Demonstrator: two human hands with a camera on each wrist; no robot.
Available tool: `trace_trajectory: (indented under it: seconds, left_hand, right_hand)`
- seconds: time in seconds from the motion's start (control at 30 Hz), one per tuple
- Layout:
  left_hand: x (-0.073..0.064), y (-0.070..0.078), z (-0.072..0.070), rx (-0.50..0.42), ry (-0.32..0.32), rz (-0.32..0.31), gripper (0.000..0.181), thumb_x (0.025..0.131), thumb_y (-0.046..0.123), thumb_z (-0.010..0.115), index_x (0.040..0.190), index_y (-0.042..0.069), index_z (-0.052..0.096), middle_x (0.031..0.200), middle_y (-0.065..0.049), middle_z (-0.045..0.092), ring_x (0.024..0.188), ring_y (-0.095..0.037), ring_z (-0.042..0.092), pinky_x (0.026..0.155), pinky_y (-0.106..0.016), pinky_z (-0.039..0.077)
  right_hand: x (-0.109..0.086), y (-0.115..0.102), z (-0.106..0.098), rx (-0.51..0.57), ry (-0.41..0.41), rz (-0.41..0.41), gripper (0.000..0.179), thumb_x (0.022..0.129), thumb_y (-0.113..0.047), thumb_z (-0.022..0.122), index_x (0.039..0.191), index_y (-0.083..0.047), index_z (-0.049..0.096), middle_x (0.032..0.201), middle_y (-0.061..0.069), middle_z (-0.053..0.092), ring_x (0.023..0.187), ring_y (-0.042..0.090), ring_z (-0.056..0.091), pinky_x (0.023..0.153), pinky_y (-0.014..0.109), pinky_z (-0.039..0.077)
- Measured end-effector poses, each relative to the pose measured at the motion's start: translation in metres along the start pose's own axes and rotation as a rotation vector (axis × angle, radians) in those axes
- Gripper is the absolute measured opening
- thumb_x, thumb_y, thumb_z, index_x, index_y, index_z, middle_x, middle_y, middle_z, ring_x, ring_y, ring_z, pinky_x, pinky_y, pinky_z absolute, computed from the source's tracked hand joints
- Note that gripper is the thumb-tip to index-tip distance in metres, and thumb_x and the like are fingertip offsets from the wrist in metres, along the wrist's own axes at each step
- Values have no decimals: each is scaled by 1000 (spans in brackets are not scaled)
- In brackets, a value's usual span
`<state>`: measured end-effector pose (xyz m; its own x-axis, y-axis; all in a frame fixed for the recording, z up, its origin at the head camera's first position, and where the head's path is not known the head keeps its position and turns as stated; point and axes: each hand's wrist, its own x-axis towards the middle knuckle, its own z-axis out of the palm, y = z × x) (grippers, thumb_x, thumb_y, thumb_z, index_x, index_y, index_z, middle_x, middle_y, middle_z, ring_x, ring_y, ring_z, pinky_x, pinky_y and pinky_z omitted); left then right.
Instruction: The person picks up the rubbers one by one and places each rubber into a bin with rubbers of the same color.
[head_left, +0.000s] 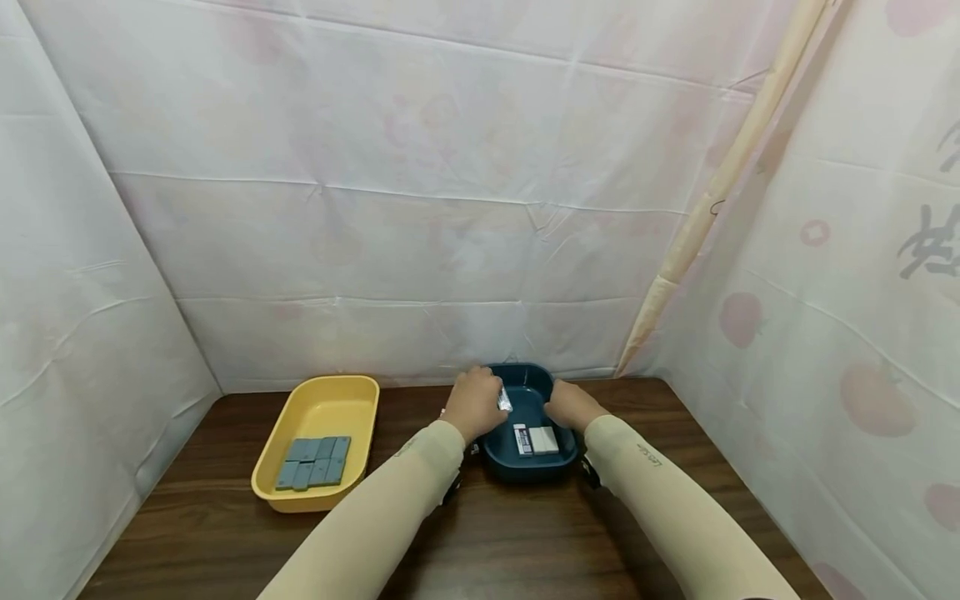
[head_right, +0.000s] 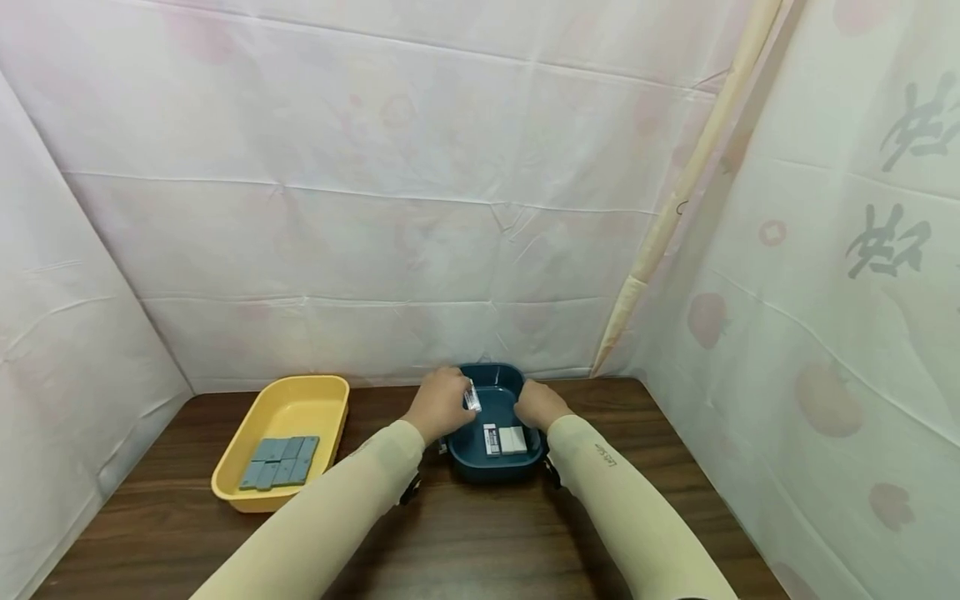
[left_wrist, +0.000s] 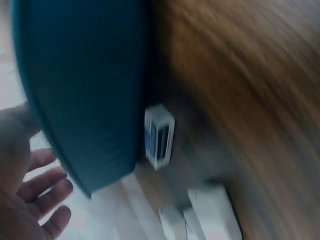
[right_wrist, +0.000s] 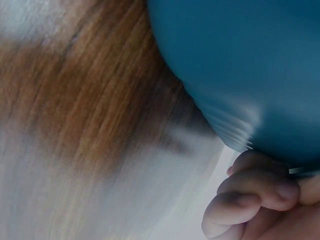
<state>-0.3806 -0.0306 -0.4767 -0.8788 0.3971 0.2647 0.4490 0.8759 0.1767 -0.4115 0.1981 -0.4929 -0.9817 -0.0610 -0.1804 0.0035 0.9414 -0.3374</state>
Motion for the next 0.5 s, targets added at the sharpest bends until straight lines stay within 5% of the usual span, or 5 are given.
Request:
trace_trajectory:
  seconds: [0.27, 0.5]
  left_hand:
    - [8, 16, 13, 107, -96, -15, 16, 97, 30, 92, 106, 19, 85, 109, -1, 80, 98, -22, 69, 92, -43, 43]
    - [10, 24, 16, 194, -192, -24, 14, 109, 29, 78, 117, 21, 85, 116, -3, 80, 100, -23, 64, 98, -48, 42]
  right_hand:
    - [2, 2, 1, -12, -8, -12, 66, 112, -19, 63, 165, 15, 43, 168, 33, 54, 148, 42, 63, 121, 58, 53]
    - [4, 5, 2, 3, -2, -5, 64, 109, -18, 63, 162, 15, 47, 162, 32, 60, 135, 37, 71, 114, 57, 58]
